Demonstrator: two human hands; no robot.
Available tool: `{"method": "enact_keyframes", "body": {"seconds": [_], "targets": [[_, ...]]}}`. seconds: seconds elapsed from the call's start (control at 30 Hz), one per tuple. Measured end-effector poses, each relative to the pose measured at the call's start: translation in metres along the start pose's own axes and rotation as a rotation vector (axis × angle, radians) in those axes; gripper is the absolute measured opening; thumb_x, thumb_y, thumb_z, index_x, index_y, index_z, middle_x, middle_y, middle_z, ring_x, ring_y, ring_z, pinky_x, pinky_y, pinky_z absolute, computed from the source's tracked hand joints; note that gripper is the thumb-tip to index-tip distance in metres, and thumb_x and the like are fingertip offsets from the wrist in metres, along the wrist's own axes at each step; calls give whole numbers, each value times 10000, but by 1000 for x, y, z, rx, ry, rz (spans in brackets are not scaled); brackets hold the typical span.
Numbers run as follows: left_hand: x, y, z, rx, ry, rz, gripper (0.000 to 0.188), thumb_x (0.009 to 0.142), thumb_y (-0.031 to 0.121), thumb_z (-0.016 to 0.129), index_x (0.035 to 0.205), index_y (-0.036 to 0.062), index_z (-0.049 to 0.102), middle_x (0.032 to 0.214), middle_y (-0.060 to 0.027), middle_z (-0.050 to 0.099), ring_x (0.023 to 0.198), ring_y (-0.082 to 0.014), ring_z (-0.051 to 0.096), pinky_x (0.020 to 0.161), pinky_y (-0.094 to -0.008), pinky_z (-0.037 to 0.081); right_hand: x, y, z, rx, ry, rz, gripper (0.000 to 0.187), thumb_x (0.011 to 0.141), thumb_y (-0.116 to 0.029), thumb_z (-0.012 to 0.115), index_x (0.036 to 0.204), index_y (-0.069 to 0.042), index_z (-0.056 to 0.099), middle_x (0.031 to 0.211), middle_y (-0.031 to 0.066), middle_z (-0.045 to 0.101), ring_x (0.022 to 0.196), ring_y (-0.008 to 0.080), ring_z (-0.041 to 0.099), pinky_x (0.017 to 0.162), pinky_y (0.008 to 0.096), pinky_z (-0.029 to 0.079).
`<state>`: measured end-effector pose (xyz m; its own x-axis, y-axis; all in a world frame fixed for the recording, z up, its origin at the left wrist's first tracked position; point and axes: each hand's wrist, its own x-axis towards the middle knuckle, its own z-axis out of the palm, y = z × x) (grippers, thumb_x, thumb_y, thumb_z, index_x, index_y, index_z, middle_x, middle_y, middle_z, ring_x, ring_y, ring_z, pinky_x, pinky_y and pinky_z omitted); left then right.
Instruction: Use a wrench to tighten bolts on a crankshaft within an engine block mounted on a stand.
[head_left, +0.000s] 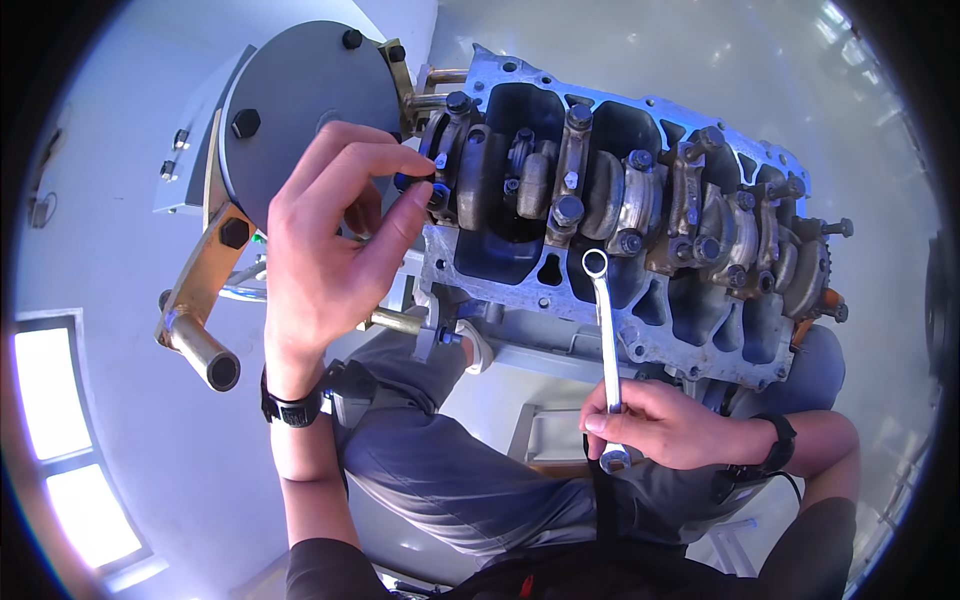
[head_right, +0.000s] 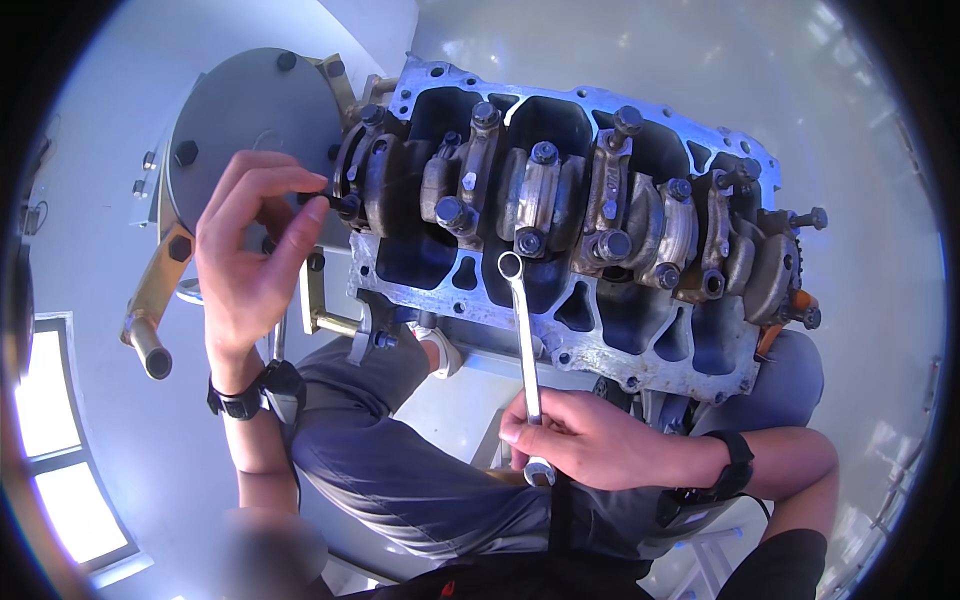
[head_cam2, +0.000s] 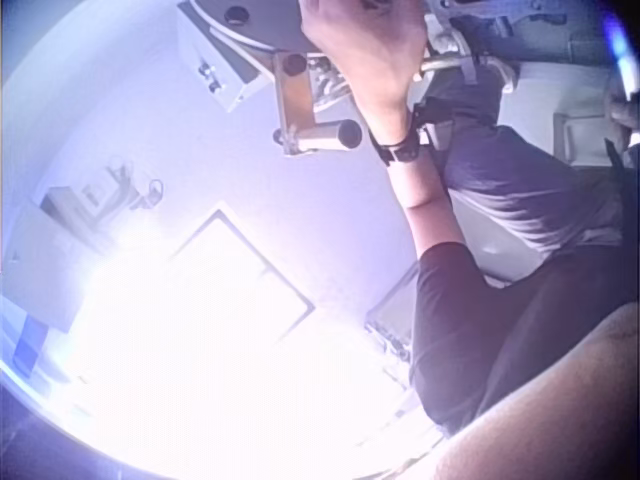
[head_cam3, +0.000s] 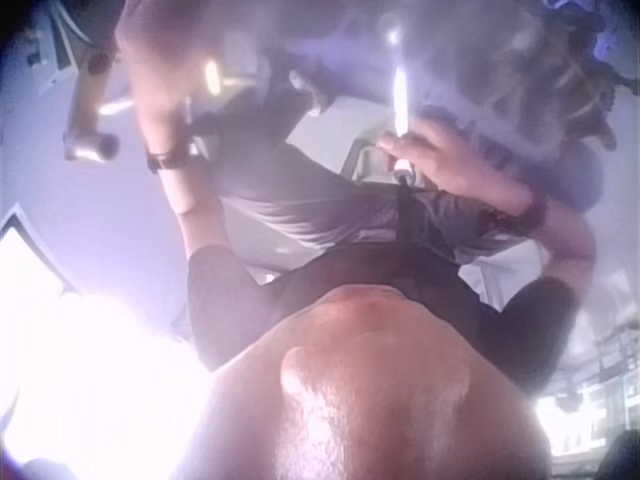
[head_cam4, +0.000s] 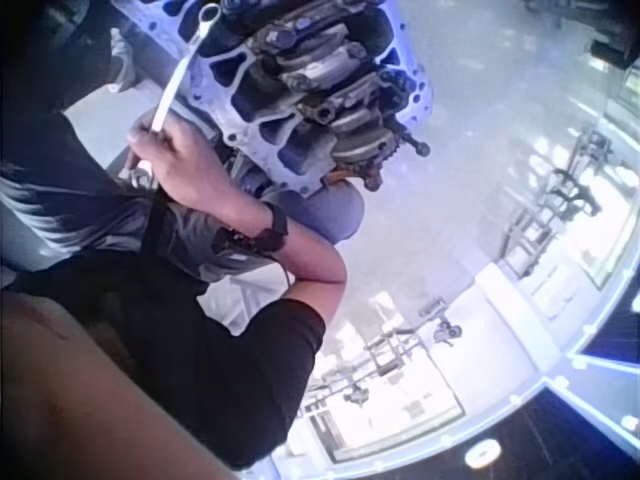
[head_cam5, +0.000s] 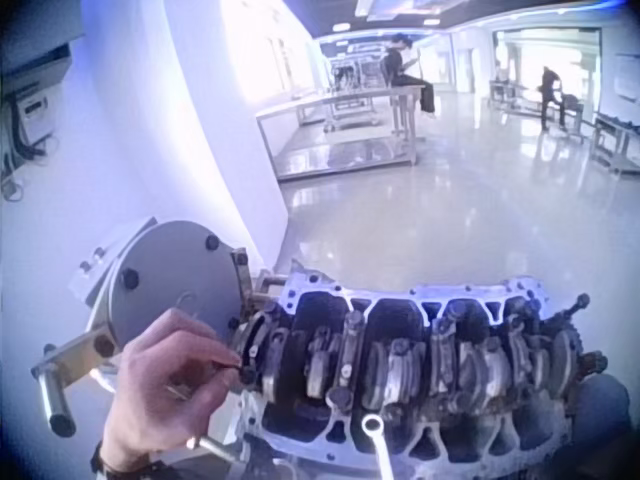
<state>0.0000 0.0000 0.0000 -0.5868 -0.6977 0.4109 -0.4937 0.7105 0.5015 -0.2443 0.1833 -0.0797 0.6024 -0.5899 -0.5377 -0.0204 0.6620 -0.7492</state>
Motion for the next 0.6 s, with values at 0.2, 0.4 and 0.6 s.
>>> {"method": "enact_keyframes", "body": {"seconds": [0.2,0.4,0.6], "targets": [[2,-5,-1,27,91,22,159,807,-8,751,954,18,696,947,-47,662,590,-73,529,538,-220,420,2,4,1,35,2,-32,244,1056,-225,501,1153,-4,545,975,64,638,941,123,612,845,299,483],[-1,-10,-2,-70,237,-11,97,858,23,746,944,3,707,853,-41,681,625,-64,579,575,-214,436,0,-2,0,35,8,-13,247,1058,-225,498,1152,-1,540,975,66,635,945,125,614,854,300,486],[-8,9,-4,-147,207,-113,177,953,157,696,911,-13,726,674,-40,680,537,-70,602,507,-215,417,-1,0,-2,11,14,-90,236,1063,-229,483,1140,-15,546,971,47,638,869,89,587,753,271,465]]}}
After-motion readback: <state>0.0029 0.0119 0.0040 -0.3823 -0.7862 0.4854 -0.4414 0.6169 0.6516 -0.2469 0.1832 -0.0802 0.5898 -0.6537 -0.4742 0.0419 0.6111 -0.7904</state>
